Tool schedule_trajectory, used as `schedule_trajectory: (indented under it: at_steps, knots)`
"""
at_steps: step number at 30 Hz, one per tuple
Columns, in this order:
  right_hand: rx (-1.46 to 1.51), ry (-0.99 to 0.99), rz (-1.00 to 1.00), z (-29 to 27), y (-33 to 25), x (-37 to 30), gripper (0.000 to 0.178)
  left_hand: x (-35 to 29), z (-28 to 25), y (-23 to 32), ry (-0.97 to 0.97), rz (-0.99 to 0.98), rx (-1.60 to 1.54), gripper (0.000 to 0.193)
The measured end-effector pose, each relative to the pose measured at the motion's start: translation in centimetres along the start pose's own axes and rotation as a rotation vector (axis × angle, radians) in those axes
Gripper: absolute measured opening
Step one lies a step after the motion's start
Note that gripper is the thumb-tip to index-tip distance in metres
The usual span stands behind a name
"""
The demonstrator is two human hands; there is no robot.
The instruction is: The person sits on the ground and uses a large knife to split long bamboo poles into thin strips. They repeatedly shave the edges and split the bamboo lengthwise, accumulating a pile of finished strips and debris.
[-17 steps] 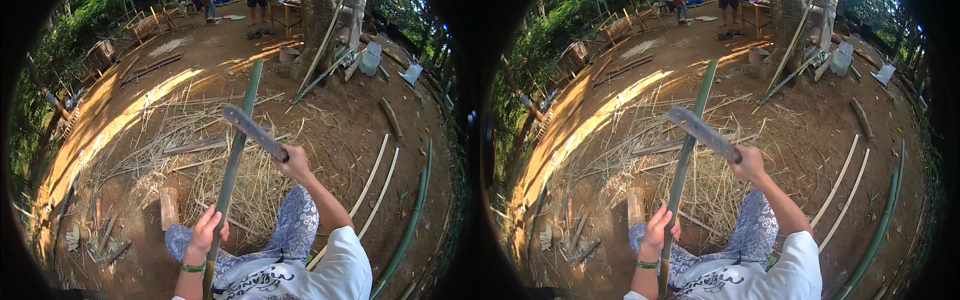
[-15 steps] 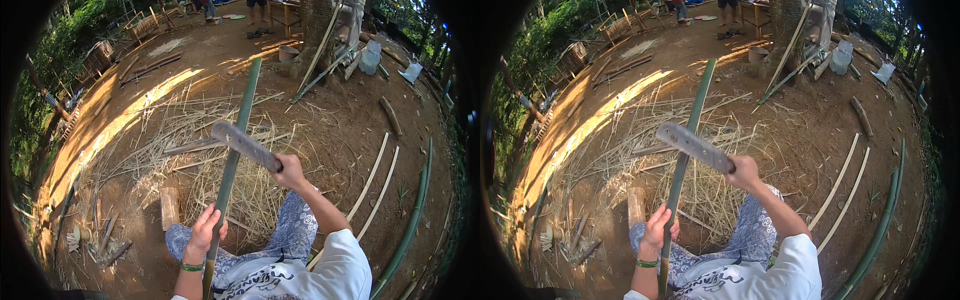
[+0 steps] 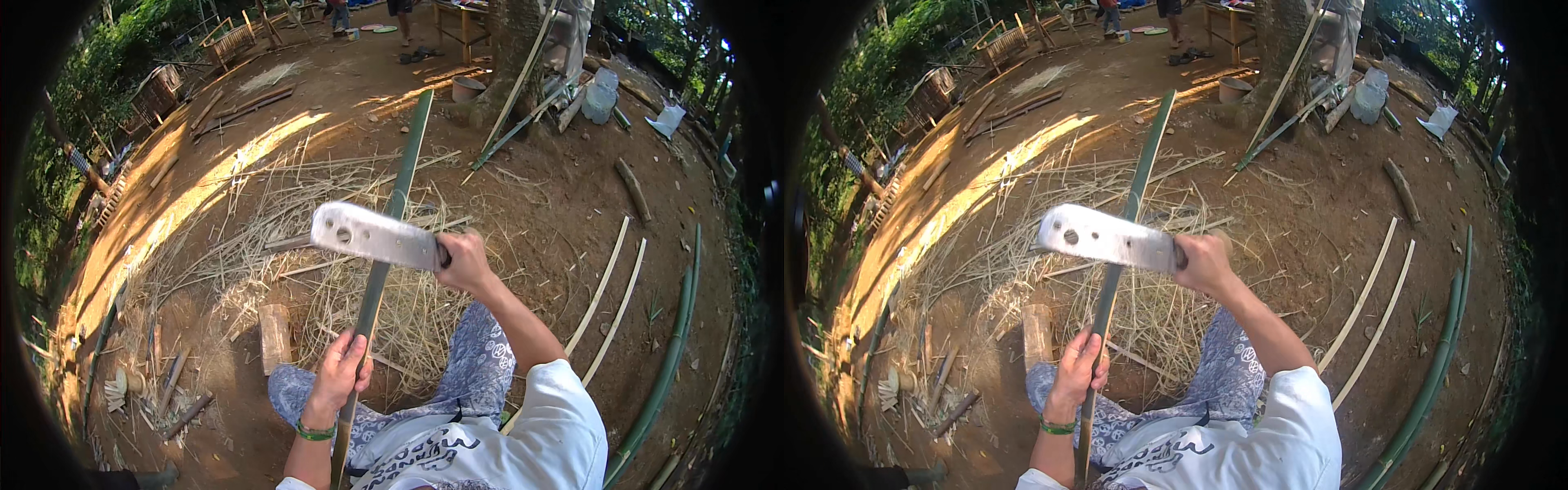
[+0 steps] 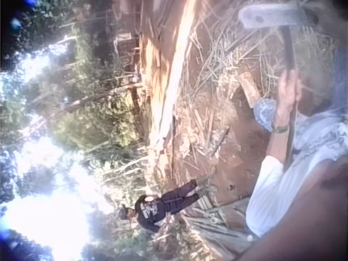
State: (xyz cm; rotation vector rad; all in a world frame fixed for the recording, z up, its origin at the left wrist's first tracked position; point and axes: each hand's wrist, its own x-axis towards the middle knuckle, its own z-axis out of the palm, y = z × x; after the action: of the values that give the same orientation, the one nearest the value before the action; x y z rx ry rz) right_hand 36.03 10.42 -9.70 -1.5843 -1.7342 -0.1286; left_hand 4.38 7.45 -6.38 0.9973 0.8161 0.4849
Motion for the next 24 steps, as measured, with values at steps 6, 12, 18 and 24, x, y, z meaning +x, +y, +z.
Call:
schedule_trajectory:
  at_steps: [6, 12, 18, 24]
  knots:
    - [-0.015, 0.141, 0.264, -4.8, 7.8, 7.4, 0.024, -0.6, 1.3, -0.2, -0.075, 0.032, -0.042, 0.029]
    - [-0.023, -0.01, 0.034, -1.9, 4.6, 3.4, 0.022, 0.1, 1.0, -1.1, -0.012, -0.002, -0.053, 0.028]
    - [0.016, 0.066, 0.109, -3.1, 7.3, 6.0, 0.019, -0.2, 0.7, -0.3, -0.058, -0.02, -0.069, 0.029]
    - [-0.105, 0.114, 0.439, -8.8, 17.7, 14.4, 0.03, -0.6, 1.5, 0.4, -0.101, -0.004, -0.084, 0.028]
